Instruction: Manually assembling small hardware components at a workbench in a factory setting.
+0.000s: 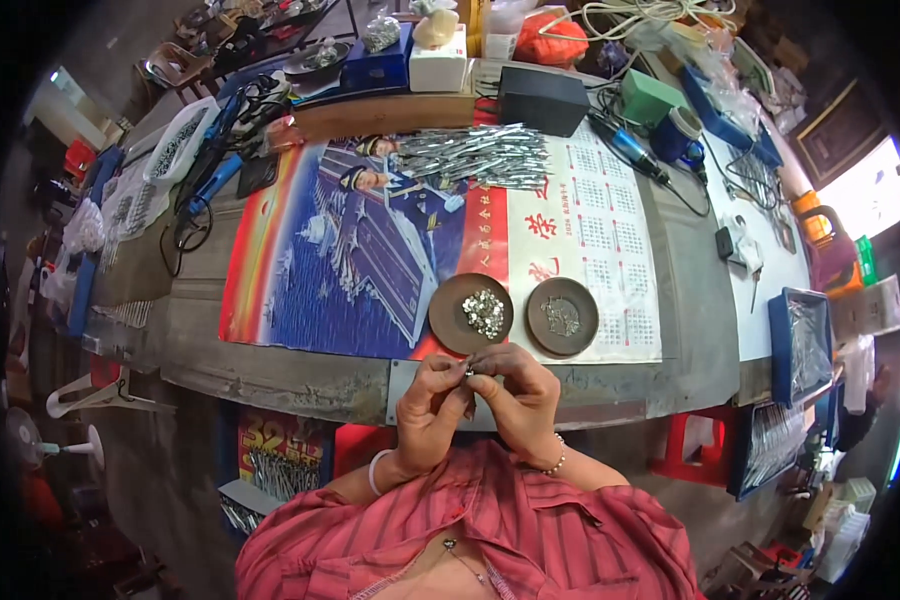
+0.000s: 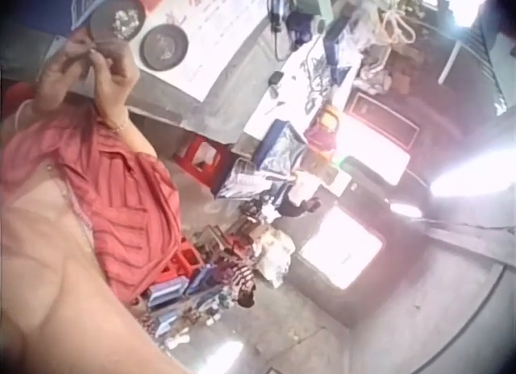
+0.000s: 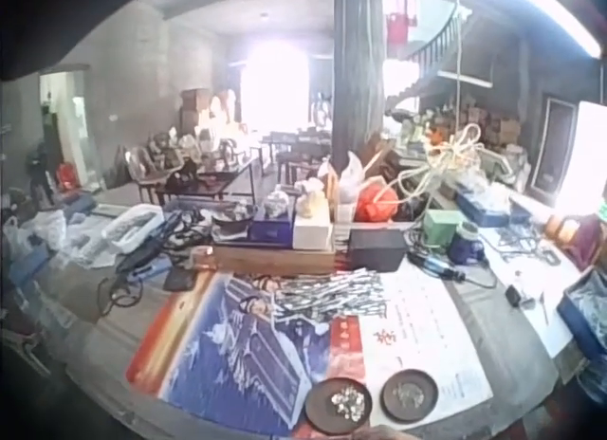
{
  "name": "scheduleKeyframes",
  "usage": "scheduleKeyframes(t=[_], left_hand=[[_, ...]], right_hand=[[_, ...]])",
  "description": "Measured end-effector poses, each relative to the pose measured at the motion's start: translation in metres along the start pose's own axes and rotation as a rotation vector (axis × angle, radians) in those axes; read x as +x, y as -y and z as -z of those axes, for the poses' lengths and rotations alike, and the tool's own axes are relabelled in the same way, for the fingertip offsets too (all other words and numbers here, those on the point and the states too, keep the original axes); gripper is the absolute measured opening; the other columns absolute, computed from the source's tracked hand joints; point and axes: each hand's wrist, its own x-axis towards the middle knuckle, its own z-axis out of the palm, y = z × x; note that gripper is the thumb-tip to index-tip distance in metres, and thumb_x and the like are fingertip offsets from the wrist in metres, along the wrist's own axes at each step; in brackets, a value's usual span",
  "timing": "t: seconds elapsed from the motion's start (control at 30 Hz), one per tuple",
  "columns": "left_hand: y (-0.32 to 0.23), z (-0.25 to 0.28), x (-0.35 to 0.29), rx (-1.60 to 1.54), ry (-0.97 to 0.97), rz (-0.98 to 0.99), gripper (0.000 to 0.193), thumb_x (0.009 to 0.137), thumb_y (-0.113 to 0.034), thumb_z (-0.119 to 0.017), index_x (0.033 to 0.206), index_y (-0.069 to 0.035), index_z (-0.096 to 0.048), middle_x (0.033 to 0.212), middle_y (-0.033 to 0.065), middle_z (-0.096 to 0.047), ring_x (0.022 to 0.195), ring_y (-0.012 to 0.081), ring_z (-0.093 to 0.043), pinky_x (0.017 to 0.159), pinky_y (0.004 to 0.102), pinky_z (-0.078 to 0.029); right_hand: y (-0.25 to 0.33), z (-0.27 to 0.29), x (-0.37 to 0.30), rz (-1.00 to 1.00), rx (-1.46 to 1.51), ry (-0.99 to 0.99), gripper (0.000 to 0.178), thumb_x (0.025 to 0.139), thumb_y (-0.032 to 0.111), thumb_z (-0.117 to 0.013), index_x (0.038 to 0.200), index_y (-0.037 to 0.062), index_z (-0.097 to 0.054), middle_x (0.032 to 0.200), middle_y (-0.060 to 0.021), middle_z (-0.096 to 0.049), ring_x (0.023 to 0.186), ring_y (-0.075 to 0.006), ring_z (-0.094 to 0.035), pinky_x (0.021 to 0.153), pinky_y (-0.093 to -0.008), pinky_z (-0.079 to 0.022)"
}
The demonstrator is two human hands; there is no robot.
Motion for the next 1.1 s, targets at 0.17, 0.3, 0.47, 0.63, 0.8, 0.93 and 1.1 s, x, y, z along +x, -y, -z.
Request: scheduleKeyframes(t=[0.17, 0.3, 0.47, 0.63, 0.8, 0.93, 1.1], left_hand=[[-0.001, 0.004, -0.003, -0.174, 0.009, 0.036, 0.029, 0.090, 0.006, -0.051, 0.117, -0.003, -0.054, 0.106, 0.0062, -0.048, 0.075, 0.0075, -0.053, 0.062, 0.0202, -0.046], [-0.003, 0.004, -0.001, -0.122, 0.021, 0.056, 0.029, 0.091, 0.006, -0.050, 0.118, -0.004, -0.055, 0.107, 0.0066, -0.048, 0.074, 0.0080, -0.054, 0.060, 0.0198, -0.047], [-0.009, 0.000, -0.007, -0.146, 0.017, 0.083, 0.029, 0.091, 0.005, -0.051, 0.118, -0.004, -0.055, 0.106, 0.0056, -0.049, 0.074, 0.0060, -0.053, 0.057, 0.0173, -0.046], [-0.008, -0.002, -0.018, -0.141, 0.004, 0.146, 0.025, 0.091, 0.005, -0.052, 0.113, -0.003, -0.059, 0.104, 0.0045, -0.048, 0.071, 0.0051, -0.052, 0.055, 0.0170, -0.044], [-0.010, -0.002, -0.025, 0.055, -0.059, 0.140, 0.027, 0.084, 0.008, -0.058, 0.108, -0.001, -0.064, 0.097, 0.0058, -0.052, 0.084, 0.0119, -0.052, 0.074, 0.0199, -0.041], [-0.008, -0.001, -0.016, 0.099, -0.079, 0.142, 0.032, 0.081, 0.012, -0.056, 0.109, -0.002, -0.065, 0.095, 0.0060, -0.052, 0.085, 0.0116, -0.052, 0.074, 0.0200, -0.041], [-0.011, -0.007, -0.016, -0.318, -0.041, 0.399, 0.024, 0.088, 0.005, -0.057, 0.112, -0.001, -0.060, 0.098, -0.0022, -0.047, 0.073, 0.0021, -0.046, 0.060, 0.0161, -0.036]], right_hand=[[0.012, -0.002, 0.004, 0.208, -0.331, 0.065, 0.013, 0.075, -0.004, -0.069, 0.083, -0.0034, -0.059, 0.084, -0.0125, -0.063, 0.077, -0.0189, -0.060, 0.069, -0.0279, -0.048], [0.011, -0.002, 0.008, 0.276, -0.450, 0.071, 0.013, 0.076, 0.000, -0.070, 0.082, -0.0023, -0.059, 0.081, -0.0132, -0.062, 0.074, -0.0211, -0.061, 0.067, -0.0280, -0.047], [0.011, -0.003, 0.001, 0.316, -0.503, 0.042, 0.009, 0.076, 0.001, -0.068, 0.082, -0.0002, -0.060, 0.079, -0.0125, -0.061, 0.069, -0.0236, -0.061, 0.060, -0.0292, -0.048], [0.004, -0.002, -0.006, 0.322, -0.600, 0.056, 0.014, 0.085, 0.006, -0.056, 0.073, -0.0005, -0.054, 0.071, -0.0128, -0.054, 0.061, -0.0291, -0.053, 0.054, -0.0349, -0.043], [-0.012, 0.001, -0.022, 0.244, -0.537, 0.166, 0.022, 0.088, 0.014, -0.052, 0.072, 0.0002, -0.051, 0.064, -0.0162, -0.046, 0.057, -0.0345, -0.047, 0.051, -0.0408, -0.037], [-0.007, 0.002, -0.016, 0.193, -0.569, 0.293, 0.021, 0.086, 0.016, -0.053, 0.071, 0.0009, -0.053, 0.064, -0.0166, -0.050, 0.058, -0.0363, -0.050, 0.052, -0.0415, -0.037], [-0.026, 0.048, 0.028, -0.086, -0.325, -0.257, 0.011, 0.091, 0.001, -0.042, 0.093, -0.0006, -0.052, 0.080, -0.0079, -0.054, 0.065, -0.0173, -0.051, 0.061, -0.0290, -0.043]])
